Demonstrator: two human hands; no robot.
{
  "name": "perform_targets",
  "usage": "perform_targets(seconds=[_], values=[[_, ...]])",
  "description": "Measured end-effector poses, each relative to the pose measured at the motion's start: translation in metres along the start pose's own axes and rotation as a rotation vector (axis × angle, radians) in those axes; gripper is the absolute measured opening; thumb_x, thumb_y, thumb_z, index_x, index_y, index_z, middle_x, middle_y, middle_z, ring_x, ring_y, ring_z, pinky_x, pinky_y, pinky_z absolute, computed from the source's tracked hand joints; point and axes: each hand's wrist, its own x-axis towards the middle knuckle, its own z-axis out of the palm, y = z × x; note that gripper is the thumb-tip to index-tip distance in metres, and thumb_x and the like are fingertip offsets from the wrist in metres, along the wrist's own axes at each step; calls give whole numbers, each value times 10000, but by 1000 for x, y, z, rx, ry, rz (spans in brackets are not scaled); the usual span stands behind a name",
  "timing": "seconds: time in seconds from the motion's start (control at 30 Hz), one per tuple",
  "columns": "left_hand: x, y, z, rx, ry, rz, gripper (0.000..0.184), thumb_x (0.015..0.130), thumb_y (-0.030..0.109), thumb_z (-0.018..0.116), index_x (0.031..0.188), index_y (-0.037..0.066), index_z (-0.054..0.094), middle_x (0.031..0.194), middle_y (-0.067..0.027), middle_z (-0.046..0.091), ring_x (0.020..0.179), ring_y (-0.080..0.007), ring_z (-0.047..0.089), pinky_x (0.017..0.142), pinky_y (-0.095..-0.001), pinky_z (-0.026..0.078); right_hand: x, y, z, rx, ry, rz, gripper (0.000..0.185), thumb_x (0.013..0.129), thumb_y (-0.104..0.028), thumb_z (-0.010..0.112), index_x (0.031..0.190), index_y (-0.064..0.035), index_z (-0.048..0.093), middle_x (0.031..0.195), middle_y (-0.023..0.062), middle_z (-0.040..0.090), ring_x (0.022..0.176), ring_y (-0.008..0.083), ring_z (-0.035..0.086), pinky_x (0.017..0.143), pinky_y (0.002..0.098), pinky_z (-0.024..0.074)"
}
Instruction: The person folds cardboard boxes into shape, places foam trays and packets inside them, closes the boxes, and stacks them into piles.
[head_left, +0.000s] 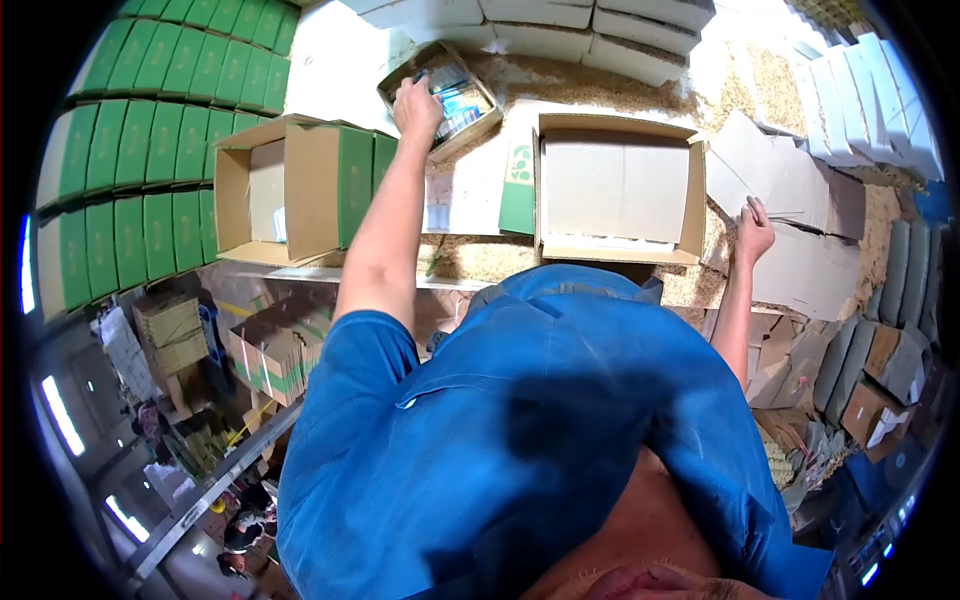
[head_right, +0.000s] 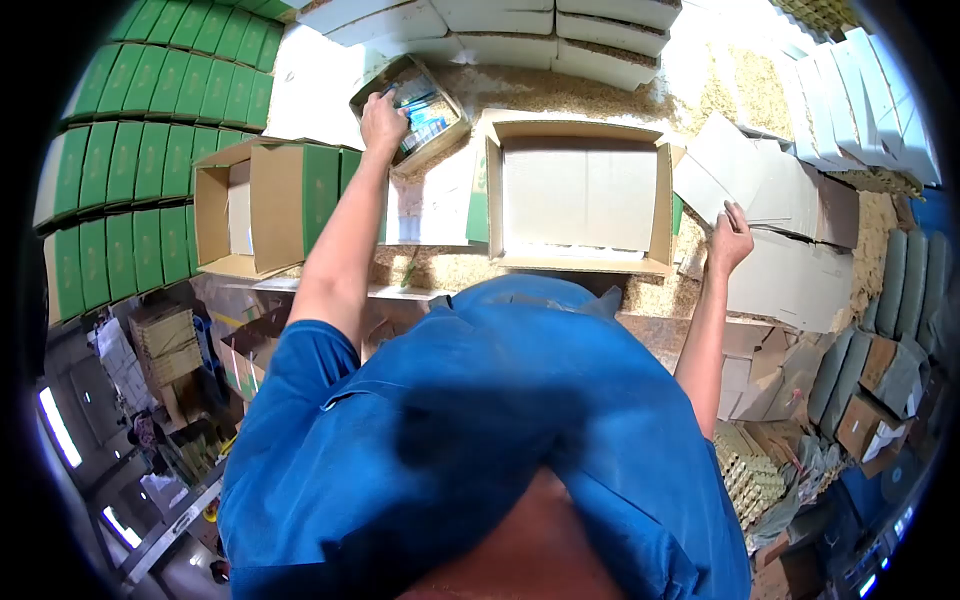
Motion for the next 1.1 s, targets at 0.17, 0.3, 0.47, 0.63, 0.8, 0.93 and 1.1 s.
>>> perform_targets(seconds=[0.17, 0.3, 0.47, 0.63, 0.8, 0.93, 1.1], values=[[36, -8, 20, 177, -159, 144, 222, 827, 250, 691, 927, 59, 742, 1048, -155, 662, 1006, -321, 621, 855, -434, 509, -21, -14, -8, -54, -34, -30, 279, 837, 17, 581, 1088, 52, 697, 1216, 171, 655, 1073, 205, 651, 931, 284, 502], [39, -6, 19, 175, -41, 174, 101, 741, 159, 707, 793, 76, 734, 836, -144, 702, 894, -327, 655, 782, -451, 521, -44, -13, -23, -140, 16, 76, 279, 843, 20, 581, 1095, 55, 695, 1105, 140, 703, 997, 188, 664, 877, 278, 517], [29, -3, -7, -34, -52, 10, 199, 797, 282, 711, 853, 98, 759, 826, -170, 705, 815, -341, 677, 748, -444, 529, -52, 1, -25, -55, 52, 103, 279, 844, 20, 580, 1093, 42, 703, 1022, 132, 719, 897, 156, 671, 805, 258, 530], [19, -6, -26, -264, -28, -130, 242, 758, 349, 777, 848, 125, 779, 765, -127, 713, 706, -293, 681, 701, -385, 533, -38, -5, -14, 51, 9, 74, 290, 844, 34, 567, 1102, 43, 698, 980, 137, 715, 860, 161, 684, 769, 256, 529], [1, 14, -59, -504, 53, -184, 227, 684, 188, 858, 703, 12, 717, 645, -96, 683, 567, -173, 617, 592, -306, 490, -34, -37, -5, 162, -8, 43, 276, 846, 34, 569, 1088, 44, 702, 989, 140, 714, 899, 180, 700, 761, 251, 530], [-25, 40, -84, -1018, 19, -152, 195, 715, 96, 848, 747, -25, 699, 674, -33, 664, 593, -72, 544, 561, -226, 437, -40, -67, 0, 235, -30, -43, 255, 857, 18, 589, 1084, 41, 704, 995, 117, 720, 890, 176, 700, 773, 257, 538], [-101, 112, -132, -1466, -337, -210, 139, 784, 44, 795, 767, -1, 664, 773, -61, 683, 693, -112, 630, 671, -245, 524, -96, -160, 45, 320, -450, -145, 333, 881, -115, 661, 1173, 46, 650, 1023, 123, 705, 876, 165, 677, 777, 274, 558]])
